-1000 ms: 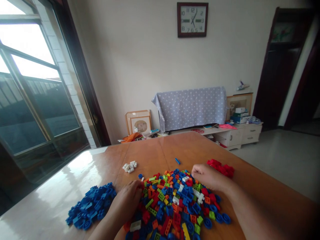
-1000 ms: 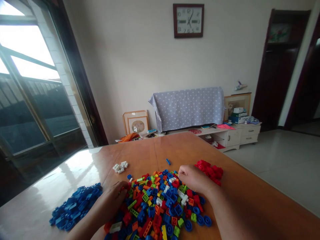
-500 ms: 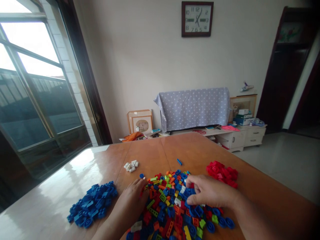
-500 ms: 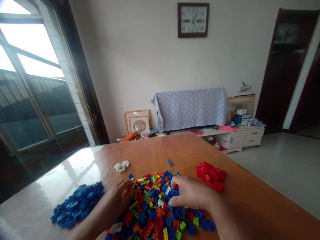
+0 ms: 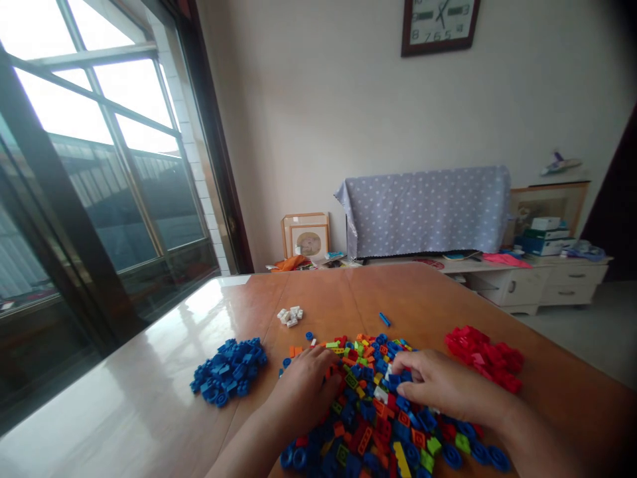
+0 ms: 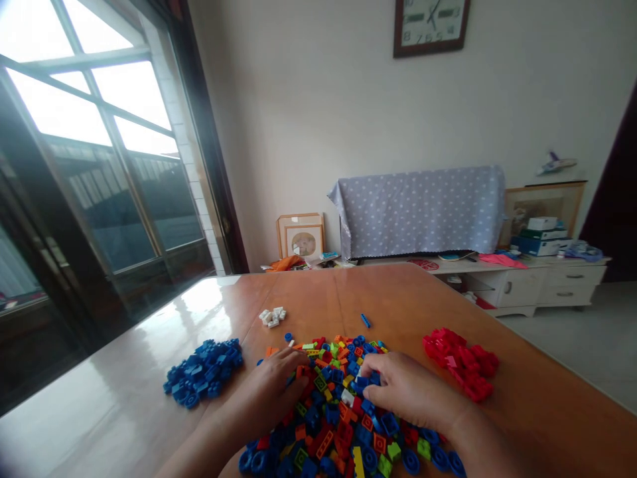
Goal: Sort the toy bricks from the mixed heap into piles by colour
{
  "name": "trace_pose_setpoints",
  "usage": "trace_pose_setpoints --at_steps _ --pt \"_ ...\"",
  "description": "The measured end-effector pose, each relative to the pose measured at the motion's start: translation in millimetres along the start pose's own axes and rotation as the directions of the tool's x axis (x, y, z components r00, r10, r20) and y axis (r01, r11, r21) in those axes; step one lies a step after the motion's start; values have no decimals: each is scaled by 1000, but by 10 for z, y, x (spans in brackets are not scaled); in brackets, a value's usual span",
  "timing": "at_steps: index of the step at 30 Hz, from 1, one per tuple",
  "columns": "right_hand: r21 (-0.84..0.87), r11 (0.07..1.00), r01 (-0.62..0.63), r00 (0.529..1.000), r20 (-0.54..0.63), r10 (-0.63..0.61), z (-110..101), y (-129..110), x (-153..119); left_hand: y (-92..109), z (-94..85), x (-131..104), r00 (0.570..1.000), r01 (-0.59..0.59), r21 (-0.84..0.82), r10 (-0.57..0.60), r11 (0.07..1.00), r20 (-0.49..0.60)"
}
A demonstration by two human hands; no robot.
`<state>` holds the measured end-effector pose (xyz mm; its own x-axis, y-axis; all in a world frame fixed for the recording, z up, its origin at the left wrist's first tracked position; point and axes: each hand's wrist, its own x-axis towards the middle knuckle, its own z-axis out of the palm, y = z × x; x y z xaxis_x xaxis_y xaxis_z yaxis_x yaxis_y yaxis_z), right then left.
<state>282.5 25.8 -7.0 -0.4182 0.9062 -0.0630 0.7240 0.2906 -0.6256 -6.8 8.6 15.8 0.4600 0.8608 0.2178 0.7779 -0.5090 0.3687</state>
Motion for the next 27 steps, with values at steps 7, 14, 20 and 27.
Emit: trace_pose_setpoints --at_steps 7,14,20,27 --pt "171 985 38 999 -1 -39 8 -29 31 100 -8 -19 997 -65 -31 63 997 -45" --pt "495 869 17 989 122 -89 98 -346 -1 264 27 -58 988 -138 -145 126 980 -90" --pt "528 845 79 980 115 -164 177 -474 16 337 11 -81 985 -172 -186 163 967 -62" --pt "549 834 54 995 40 -91 146 -430 26 -13 -110 -36 978 -10 -63 -3 998 -208"
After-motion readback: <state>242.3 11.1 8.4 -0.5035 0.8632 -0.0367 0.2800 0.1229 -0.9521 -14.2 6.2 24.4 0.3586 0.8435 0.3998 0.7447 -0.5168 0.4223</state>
